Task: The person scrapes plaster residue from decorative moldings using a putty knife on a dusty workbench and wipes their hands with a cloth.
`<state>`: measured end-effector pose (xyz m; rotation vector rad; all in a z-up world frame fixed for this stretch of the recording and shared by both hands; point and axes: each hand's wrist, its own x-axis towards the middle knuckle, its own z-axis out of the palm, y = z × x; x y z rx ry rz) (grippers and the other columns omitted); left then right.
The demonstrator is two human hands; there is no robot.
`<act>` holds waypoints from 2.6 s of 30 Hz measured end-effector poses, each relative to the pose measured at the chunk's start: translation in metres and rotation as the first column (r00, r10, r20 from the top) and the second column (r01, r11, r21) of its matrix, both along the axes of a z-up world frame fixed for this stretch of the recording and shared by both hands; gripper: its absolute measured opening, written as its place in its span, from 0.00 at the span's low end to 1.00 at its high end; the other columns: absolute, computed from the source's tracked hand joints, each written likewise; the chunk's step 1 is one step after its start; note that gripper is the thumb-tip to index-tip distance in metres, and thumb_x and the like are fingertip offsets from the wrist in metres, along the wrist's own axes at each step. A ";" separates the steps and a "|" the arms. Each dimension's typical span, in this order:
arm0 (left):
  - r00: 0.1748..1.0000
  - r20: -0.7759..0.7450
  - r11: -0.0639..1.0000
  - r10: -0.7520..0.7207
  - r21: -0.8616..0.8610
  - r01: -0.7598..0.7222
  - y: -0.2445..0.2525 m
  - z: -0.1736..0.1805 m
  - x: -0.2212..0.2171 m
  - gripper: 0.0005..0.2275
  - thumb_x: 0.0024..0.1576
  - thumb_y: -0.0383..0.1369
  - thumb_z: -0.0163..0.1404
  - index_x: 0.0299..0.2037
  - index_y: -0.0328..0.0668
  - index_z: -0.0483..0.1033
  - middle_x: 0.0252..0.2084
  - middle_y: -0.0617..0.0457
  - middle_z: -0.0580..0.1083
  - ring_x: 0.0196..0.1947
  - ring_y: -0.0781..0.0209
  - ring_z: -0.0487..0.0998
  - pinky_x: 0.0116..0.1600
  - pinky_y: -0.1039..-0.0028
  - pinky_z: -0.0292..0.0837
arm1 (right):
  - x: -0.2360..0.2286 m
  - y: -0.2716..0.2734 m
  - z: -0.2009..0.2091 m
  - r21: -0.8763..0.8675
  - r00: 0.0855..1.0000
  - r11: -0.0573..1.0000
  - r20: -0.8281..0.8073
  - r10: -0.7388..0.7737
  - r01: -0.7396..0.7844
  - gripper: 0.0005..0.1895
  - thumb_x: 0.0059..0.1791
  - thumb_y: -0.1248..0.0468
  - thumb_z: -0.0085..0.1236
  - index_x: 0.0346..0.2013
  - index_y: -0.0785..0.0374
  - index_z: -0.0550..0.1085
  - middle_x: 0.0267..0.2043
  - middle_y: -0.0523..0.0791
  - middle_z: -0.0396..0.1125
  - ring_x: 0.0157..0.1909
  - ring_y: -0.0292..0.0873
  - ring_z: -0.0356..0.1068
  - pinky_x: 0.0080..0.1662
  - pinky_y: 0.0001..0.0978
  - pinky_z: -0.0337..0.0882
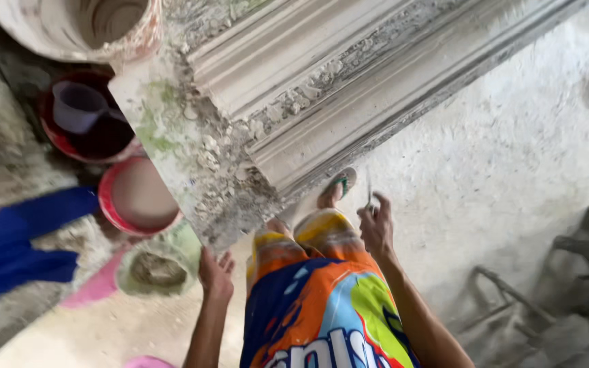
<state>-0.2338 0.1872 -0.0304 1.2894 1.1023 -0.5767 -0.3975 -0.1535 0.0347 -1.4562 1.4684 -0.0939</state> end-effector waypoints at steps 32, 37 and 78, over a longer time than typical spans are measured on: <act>-0.623 0.320 0.200 -0.713 0.946 0.256 -0.530 0.013 0.129 0.27 0.60 0.43 0.54 0.63 0.33 0.68 0.63 0.31 0.67 0.63 0.31 0.70 0.63 0.46 0.66 | 0.091 -0.305 0.043 -0.226 0.989 0.974 -0.142 -0.031 -0.002 0.16 0.56 0.50 0.45 0.55 0.46 0.73 0.36 0.54 0.75 0.43 0.58 0.77 0.40 0.56 0.75; -0.591 0.156 0.059 -0.792 0.982 0.180 -0.589 -0.001 0.107 0.33 0.60 0.53 0.49 0.71 0.40 0.60 0.72 0.35 0.59 0.71 0.34 0.60 0.68 0.38 0.56 | 0.074 -0.500 -0.015 -0.466 0.987 0.883 -0.113 -0.117 0.051 0.17 0.55 0.40 0.46 0.47 0.40 0.77 0.38 0.44 0.75 0.44 0.54 0.77 0.43 0.52 0.76; -0.525 0.296 0.231 -0.798 0.955 0.187 -1.014 0.018 0.082 0.37 0.57 0.51 0.48 0.73 0.34 0.55 0.75 0.30 0.53 0.71 0.31 0.58 0.71 0.40 0.40 | -0.017 -0.819 -0.012 0.564 0.692 0.679 0.242 -0.680 0.470 0.31 0.56 0.44 0.39 0.73 0.43 0.51 0.28 0.59 0.66 0.14 0.52 0.62 0.18 0.39 0.64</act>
